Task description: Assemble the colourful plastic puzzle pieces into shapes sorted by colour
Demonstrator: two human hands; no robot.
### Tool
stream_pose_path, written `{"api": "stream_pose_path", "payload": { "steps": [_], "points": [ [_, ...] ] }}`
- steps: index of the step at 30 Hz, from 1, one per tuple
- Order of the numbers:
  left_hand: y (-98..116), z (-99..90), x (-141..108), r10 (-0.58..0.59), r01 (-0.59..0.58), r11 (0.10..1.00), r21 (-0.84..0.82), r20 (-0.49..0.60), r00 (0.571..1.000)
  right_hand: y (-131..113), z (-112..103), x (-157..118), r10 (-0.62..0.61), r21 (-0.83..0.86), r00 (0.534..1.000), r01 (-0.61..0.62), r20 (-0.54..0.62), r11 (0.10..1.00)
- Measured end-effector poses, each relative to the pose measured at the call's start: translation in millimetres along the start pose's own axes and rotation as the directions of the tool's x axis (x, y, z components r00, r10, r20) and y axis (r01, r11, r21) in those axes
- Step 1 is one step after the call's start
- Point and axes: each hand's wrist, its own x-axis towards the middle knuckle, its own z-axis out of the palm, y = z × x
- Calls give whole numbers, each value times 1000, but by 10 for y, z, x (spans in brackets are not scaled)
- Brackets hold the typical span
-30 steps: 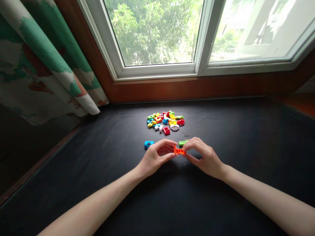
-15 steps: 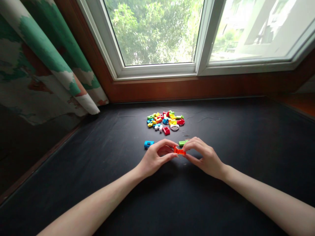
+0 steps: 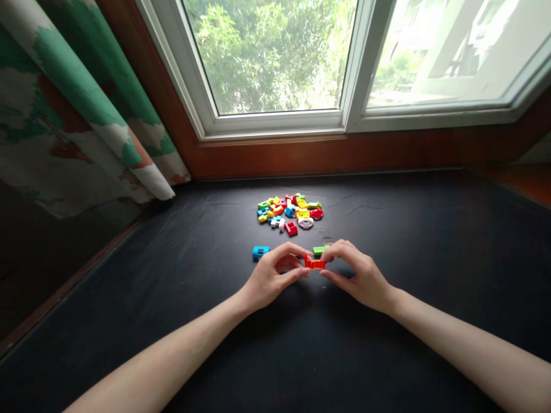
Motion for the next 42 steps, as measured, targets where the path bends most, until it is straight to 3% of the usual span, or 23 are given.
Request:
{"api": "stream_pose_path", "payload": {
  "steps": [16, 32, 42],
  "points": [
    [26, 2, -6, 6, -7, 998, 62, 4, 1000, -26, -4, -2, 5, -9, 1000, -5, -23, 1000],
    [77, 9, 13, -93, 93, 996, -12, 14, 996, -17, 15, -13, 17, 7, 998, -16, -58, 1000],
    [52, 14, 8, -61, 61, 998, -25, 4, 998, -4, 3, -2, 5, 3, 999, -5, -48, 1000]
  ]
}}
